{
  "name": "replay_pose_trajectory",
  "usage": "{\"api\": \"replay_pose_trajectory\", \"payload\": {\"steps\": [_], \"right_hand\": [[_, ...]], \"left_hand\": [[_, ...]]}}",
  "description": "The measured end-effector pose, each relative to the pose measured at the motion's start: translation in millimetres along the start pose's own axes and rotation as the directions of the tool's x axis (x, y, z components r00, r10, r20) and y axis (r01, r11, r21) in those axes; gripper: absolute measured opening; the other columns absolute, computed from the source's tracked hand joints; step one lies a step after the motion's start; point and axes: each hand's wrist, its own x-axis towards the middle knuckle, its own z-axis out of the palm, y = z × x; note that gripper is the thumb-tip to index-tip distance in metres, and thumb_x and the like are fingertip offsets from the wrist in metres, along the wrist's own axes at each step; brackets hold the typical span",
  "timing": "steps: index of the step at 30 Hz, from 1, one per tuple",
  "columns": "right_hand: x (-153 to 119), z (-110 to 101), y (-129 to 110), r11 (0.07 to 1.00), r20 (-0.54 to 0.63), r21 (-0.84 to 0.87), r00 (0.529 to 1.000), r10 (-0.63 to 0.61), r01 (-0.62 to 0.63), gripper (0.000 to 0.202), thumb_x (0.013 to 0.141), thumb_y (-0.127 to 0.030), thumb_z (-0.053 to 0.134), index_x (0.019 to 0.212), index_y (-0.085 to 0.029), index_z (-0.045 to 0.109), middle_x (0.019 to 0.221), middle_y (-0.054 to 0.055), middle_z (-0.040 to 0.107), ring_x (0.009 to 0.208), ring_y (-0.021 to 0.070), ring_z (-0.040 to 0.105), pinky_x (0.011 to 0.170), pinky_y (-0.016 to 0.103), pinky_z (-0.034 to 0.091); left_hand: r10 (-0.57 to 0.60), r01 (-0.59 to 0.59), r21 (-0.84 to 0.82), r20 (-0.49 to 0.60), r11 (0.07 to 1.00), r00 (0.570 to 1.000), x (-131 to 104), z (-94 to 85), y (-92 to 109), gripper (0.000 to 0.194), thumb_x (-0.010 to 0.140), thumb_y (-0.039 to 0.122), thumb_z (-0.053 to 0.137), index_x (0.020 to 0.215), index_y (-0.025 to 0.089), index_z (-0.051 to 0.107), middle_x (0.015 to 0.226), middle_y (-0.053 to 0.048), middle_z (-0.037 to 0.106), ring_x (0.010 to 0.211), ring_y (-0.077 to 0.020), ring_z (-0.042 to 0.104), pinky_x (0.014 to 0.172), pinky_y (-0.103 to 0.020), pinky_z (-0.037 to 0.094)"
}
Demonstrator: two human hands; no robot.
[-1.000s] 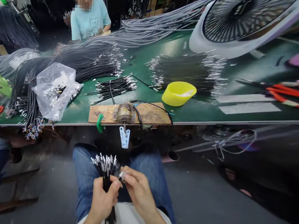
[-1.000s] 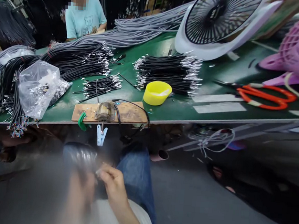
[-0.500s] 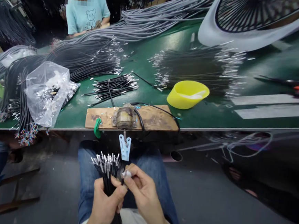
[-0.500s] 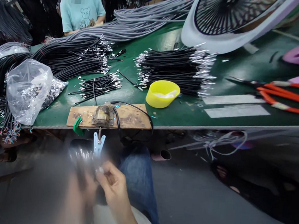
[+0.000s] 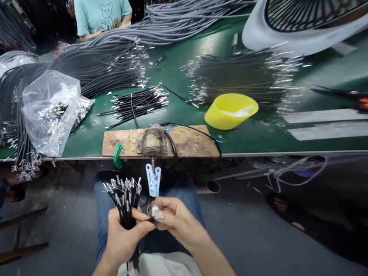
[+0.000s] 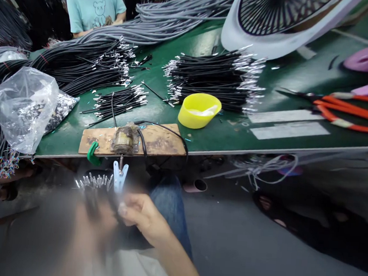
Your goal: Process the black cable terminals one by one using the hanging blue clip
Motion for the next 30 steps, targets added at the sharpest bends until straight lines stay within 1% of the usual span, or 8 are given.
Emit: {"api": "replay_pose_trajectory", "payload": {"steps": [3,7,12,15,20,23,26,30], "right_hand": [[7.4,-4.7,-16.4,0.998,-0.003,-0.061,1.000,-0.004,0.004,0.045,0.044,-0.048,0.081,0.050,-0.014,0.053,0.043,-0.007,0.040,0.039,0.0032,0.029,0.039,0.018,0.021],[10.1,-9.2,-38.2,0.931,-0.182,-0.295,0.944,-0.275,0.215,0.038,0.057,-0.050,0.074,0.057,-0.014,0.061,0.052,-0.001,0.051,0.048,0.0089,0.043,0.046,0.021,0.034],[3.3,-5.6,-31.8,0.729,0.157,-0.467,0.858,-0.489,0.501,0.030,0.070,-0.046,0.068,0.073,-0.017,0.070,0.068,0.005,0.061,0.065,0.0167,0.054,0.058,0.027,0.044],[2.6,-4.4,-15.5,0.624,0.208,-0.479,0.770,-0.603,0.618,0.019,0.074,-0.037,0.068,0.071,-0.019,0.070,0.067,0.005,0.064,0.067,0.0172,0.057,0.062,0.028,0.045],[4.3,-11.3,-11.4,0.768,-0.037,-0.430,0.841,-0.540,0.475,0.024,0.075,-0.042,0.064,0.072,-0.018,0.065,0.066,0.002,0.061,0.059,0.0138,0.055,0.055,0.024,0.044],[7.4,-8.7,-27.6,0.797,-0.230,-0.470,0.819,-0.526,0.380,0.033,0.071,-0.049,0.065,0.067,-0.017,0.064,0.063,0.002,0.060,0.059,0.0135,0.053,0.056,0.023,0.043],[14.7,4.7,-46.5,0.794,-0.284,-0.512,0.808,-0.516,0.326,0.044,0.064,-0.058,0.065,0.059,-0.015,0.065,0.058,0.002,0.059,0.057,0.0137,0.051,0.054,0.024,0.040],[27.2,19.9,-56.0,0.906,-0.264,-0.346,0.901,-0.344,0.245,0.049,0.052,-0.061,0.071,0.051,-0.014,0.061,0.048,-0.001,0.053,0.048,0.0096,0.043,0.046,0.022,0.033]], "left_hand": [[0.028,-0.028,0.019,-0.004,0.999,1.000,1.1,-1.0,6.5,0.016,0.059,0.025,0.076,0.055,0.011,0.069,0.048,0.000,0.048,0.050,-0.0091,0.040,0.050,-0.023,0.036],[0.033,-0.032,0.023,-0.026,0.999,0.999,-0.5,-5.5,11.7,0.016,0.058,0.025,0.076,0.055,0.012,0.068,0.049,0.000,0.049,0.051,-0.0095,0.042,0.051,-0.023,0.037],[-0.074,0.074,-0.034,-0.002,0.997,0.997,-0.9,-6.7,11.9,0.031,0.061,0.038,0.074,0.057,0.010,0.064,0.050,0.002,0.044,0.038,-0.0032,0.032,0.035,-0.018,0.025],[-0.136,0.137,-0.060,0.018,0.989,0.991,-1.5,-4.6,9.1,0.041,0.060,0.049,0.072,0.056,0.010,0.060,0.052,0.002,0.044,0.034,-0.0004,0.027,0.031,-0.017,0.019],[-0.104,0.103,-0.047,-0.020,0.994,0.994,-4.7,-5.9,7.9,0.036,0.053,0.043,0.078,0.056,0.010,0.065,0.050,0.000,0.051,0.036,-0.0026,0.034,0.034,-0.018,0.028],[-0.004,0.003,-0.008,-0.097,1.000,0.995,-4.9,-7.2,11.3,0.022,0.052,0.031,0.080,0.056,0.012,0.069,0.056,-0.003,0.060,0.053,-0.0112,0.054,0.056,-0.024,0.046],[0.083,-0.078,0.040,-0.143,0.996,0.986,-3.6,-4.5,15.9,0.013,0.058,0.025,0.077,0.058,0.013,0.071,0.056,-0.004,0.064,0.059,-0.0143,0.057,0.065,-0.027,0.047],[0.160,-0.143,0.102,-0.184,0.984,0.970,-1.1,2.1,20.0,0.012,0.063,0.024,0.073,0.058,0.013,0.071,0.056,-0.004,0.064,0.058,-0.0156,0.057,0.062,-0.027,0.048]]}}
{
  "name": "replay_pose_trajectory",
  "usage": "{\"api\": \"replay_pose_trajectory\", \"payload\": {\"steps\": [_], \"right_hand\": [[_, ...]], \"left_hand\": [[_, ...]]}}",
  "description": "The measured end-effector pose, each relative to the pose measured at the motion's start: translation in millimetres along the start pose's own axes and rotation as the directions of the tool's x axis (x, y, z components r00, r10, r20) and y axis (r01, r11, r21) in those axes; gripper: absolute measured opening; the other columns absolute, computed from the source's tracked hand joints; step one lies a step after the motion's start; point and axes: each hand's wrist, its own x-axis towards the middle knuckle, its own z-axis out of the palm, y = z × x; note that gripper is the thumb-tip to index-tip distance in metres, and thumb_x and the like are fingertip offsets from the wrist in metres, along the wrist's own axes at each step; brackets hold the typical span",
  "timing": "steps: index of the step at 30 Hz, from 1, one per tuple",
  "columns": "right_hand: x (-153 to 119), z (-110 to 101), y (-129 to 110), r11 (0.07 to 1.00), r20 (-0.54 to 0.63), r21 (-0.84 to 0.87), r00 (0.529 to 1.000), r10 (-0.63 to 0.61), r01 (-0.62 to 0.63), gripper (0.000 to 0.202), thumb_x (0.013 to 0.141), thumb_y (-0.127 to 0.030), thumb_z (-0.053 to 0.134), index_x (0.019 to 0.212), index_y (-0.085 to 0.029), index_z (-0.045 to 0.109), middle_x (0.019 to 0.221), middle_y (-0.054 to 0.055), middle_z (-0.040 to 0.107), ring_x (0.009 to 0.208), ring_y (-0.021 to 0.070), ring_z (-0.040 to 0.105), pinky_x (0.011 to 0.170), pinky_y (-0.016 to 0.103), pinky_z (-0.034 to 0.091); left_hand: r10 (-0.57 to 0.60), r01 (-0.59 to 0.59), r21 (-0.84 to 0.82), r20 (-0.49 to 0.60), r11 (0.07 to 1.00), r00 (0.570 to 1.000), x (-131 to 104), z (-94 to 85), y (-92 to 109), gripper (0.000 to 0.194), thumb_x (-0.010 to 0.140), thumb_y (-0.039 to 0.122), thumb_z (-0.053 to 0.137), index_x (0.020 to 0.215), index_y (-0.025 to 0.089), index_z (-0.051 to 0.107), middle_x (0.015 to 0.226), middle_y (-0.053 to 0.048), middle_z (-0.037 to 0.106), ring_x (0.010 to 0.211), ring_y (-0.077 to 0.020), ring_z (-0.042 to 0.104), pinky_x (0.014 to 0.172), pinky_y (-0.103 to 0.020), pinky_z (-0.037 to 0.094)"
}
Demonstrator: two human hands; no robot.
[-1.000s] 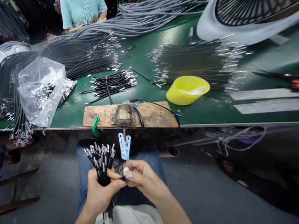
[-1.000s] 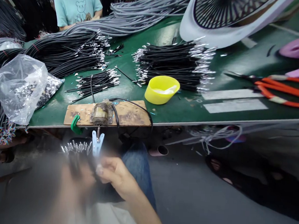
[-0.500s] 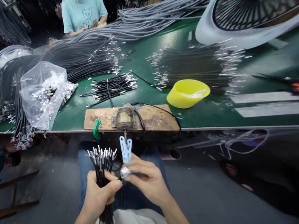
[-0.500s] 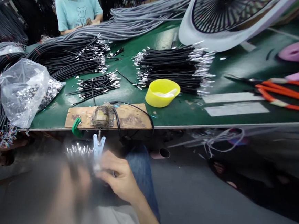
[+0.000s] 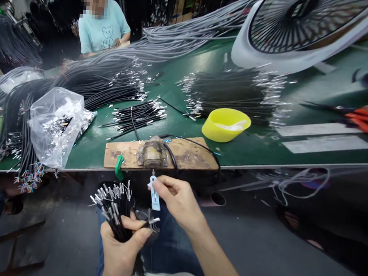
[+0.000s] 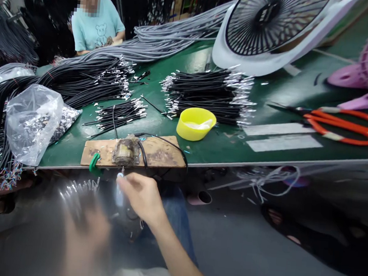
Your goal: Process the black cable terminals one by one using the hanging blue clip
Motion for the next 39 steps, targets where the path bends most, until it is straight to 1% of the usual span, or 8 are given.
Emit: {"api": "replay_pose_trajectory", "payload": {"steps": [4,9,17,23,28,32,36,39], "right_hand": [[3.2,4.4,9.9,0.940,0.168,0.316,0.983,0.075,-0.126,0.039,0.059,-0.053,0.073,0.060,-0.015,0.067,0.052,-0.001,0.056,0.051,0.0097,0.047,0.050,0.021,0.038],[2.0,8.3,20.1,0.804,0.237,0.565,0.970,0.055,-0.183,0.030,0.058,-0.044,0.079,0.067,-0.016,0.072,0.058,0.002,0.061,0.054,0.0106,0.050,0.051,0.021,0.041],[1.6,6.9,42.8,0.711,0.332,0.628,0.935,0.122,-0.316,0.043,0.061,-0.055,0.072,0.079,-0.017,0.072,0.062,0.001,0.060,0.046,0.0070,0.042,0.044,0.020,0.036],[-3.0,-14.2,66.7,0.681,0.182,0.679,0.962,0.206,-0.274,0.034,0.055,-0.049,0.078,0.073,-0.021,0.071,0.063,0.000,0.058,0.052,0.0083,0.042,0.044,0.018,0.033],[-24.2,-24.0,68.9,0.825,0.047,0.552,0.992,0.115,-0.122,0.030,0.057,-0.044,0.079,0.067,-0.016,0.070,0.057,-0.001,0.052,0.051,0.0074,0.037,0.046,0.019,0.033],[-39.6,-21.6,60.7,0.940,0.068,0.331,0.996,0.065,-0.084,0.029,0.063,-0.044,0.074,0.069,-0.016,0.070,0.061,0.002,0.056,0.055,0.0110,0.045,0.054,0.023,0.039],[-44.8,-12.2,53.7,0.980,0.175,0.197,0.983,-0.054,0.019,0.030,0.064,-0.044,0.072,0.076,-0.017,0.068,0.071,0.003,0.058,0.063,0.0143,0.050,0.059,0.025,0.042],[-45.0,-5.2,54.8,0.990,0.187,0.063,0.973,-0.134,0.124,0.030,0.070,-0.047,0.065,0.076,-0.018,0.065,0.068,0.001,0.056,0.062,0.0139,0.049,0.058,0.025,0.042]], "left_hand": [[0.019,-0.018,0.019,-0.031,1.000,0.999,2.5,5.9,-0.6,0.010,0.062,0.023,0.074,0.060,0.013,0.072,0.059,-0.005,0.067,0.061,-0.0180,0.062,0.075,-0.033,0.049],[0.009,-0.009,0.008,-0.006,1.000,1.000,6.0,13.7,-3.3,0.018,0.063,0.028,0.073,0.057,0.011,0.070,0.052,-0.004,0.064,0.052,-0.0156,0.057,0.057,-0.028,0.049],[-0.030,0.030,-0.025,0.010,0.999,1.000,4.9,15.9,-2.5,0.015,0.063,0.025,0.072,0.059,0.011,0.070,0.053,-0.004,0.062,0.052,-0.0133,0.054,0.055,-0.025,0.046],[-0.081,0.084,-0.068,0.056,0.994,0.995,1.8,10.9,-2.2,0.021,0.062,0.032,0.074,0.058,0.012,0.070,0.053,-0.003,0.056,0.053,-0.0117,0.049,0.052,-0.024,0.043],[-0.227,0.242,-0.111,0.128,0.964,0.965,-8.3,5.9,-10.5,0.042,0.064,0.054,0.067,0.060,0.013,0.060,0.044,0.004,0.038,0.034,-0.0021,0.026,0.033,-0.018,0.020],[-0.299,0.312,-0.123,0.113,0.942,0.948,-12.7,3.9,-20.0,0.051,0.062,0.064,0.063,0.063,0.013,0.057,0.041,0.008,0.024,0.034,-0.0013,0.020,0.033,-0.018,0.018],[-0.319,0.328,-0.090,0.094,0.941,0.943,-13.7,1.1,-28.0,0.051,0.061,0.062,0.066,0.062,0.012,0.058,0.040,0.009,0.027,0.033,-0.0012,0.022,0.033,-0.017,0.020],[-0.311,0.317,-0.039,0.115,0.948,0.943,-13.0,-1.3,-29.7,0.037,0.073,0.047,0.064,0.075,0.011,0.060,0.039,0.009,0.035,0.032,-0.0027,0.031,0.034,-0.016,0.027]]}}
